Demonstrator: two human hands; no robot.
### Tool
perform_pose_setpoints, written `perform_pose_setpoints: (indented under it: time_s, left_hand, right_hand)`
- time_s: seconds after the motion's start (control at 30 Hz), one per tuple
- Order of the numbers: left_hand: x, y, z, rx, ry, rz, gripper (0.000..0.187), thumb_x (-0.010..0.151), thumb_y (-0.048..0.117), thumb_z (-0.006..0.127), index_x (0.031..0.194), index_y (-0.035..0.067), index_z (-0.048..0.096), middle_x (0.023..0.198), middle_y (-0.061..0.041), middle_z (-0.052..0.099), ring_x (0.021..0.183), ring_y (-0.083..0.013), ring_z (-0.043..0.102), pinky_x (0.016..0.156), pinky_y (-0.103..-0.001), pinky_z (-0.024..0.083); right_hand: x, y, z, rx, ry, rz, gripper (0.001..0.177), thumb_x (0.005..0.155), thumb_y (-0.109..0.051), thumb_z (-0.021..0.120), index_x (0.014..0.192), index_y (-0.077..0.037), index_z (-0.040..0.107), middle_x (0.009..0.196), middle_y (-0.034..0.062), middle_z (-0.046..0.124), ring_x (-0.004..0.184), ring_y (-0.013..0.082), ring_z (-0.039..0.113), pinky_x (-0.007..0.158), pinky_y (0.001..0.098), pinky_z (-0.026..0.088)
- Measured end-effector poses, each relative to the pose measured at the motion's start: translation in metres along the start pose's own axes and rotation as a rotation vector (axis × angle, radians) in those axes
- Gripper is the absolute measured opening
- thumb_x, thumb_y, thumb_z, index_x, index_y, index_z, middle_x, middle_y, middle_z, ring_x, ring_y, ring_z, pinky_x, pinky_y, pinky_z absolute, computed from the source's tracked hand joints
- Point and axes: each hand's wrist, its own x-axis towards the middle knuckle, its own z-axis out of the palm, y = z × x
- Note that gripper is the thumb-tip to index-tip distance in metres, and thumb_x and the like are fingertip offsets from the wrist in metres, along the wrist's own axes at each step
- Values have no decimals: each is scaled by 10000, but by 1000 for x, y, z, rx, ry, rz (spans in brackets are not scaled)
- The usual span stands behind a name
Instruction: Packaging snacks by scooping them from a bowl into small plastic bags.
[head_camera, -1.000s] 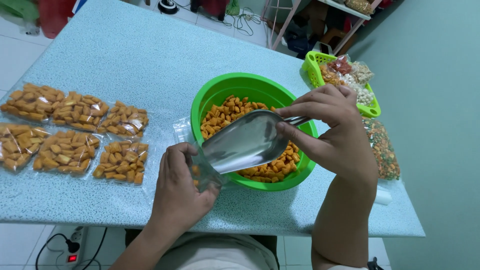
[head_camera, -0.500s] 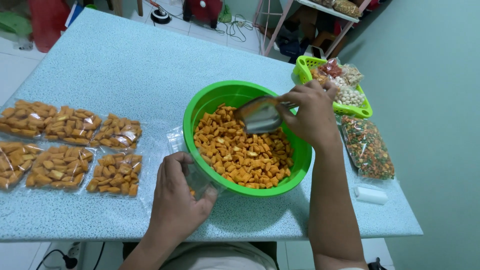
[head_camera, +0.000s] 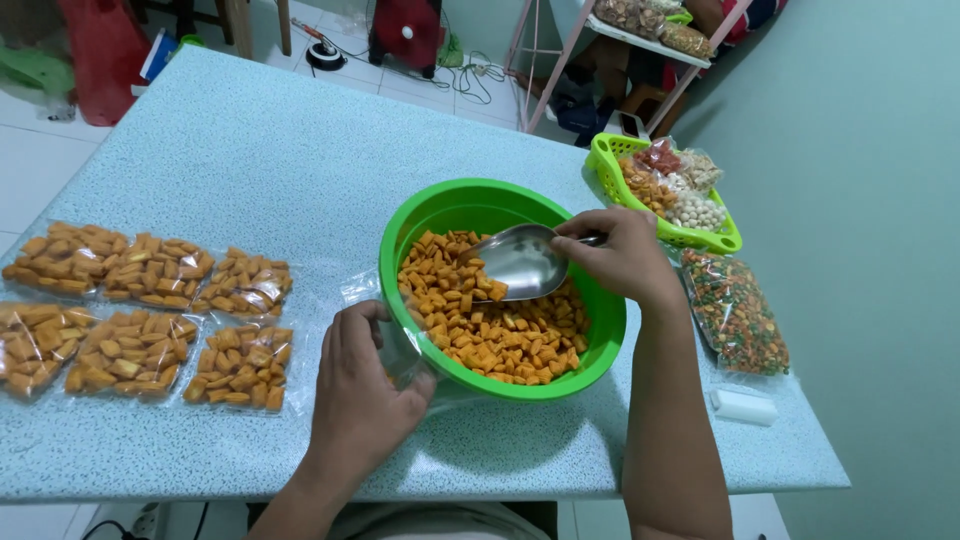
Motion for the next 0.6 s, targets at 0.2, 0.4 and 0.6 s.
perform_pose_setpoints:
  time_s: [0.2,0.4,0.6]
  left_hand:
    - [-3,-5,2,9,25,11,771,669,335,875,1291,148,460,1245,-54,555,1101,-218,554,921,-394,499]
    - [-2,-8,5,1,39,47,728,686,350,846,1269,138,466,1204,-58,559,1049,-215,559,900,-395,498]
    - [-4,-7,4,5,25,36,727,682,334,842,1273,149,461,1209,-47,557,1045,-213,558,916,-400,489]
  right_hand:
    - [-5,-4,-8,184,-15,98,159,877,-195,805,1006,-107,836,906,41,778,803,137,668,685,298,546]
    - [-10,-15,-11,160,-80,142,131,896,-206,793,993,-133,841,856,33,762,750,139,614,656,298,498]
    - [-9,-8,-11,276,-112,120,146,877,-209,806,979,-113,847,808,39,758,714,133,622,643,284,498]
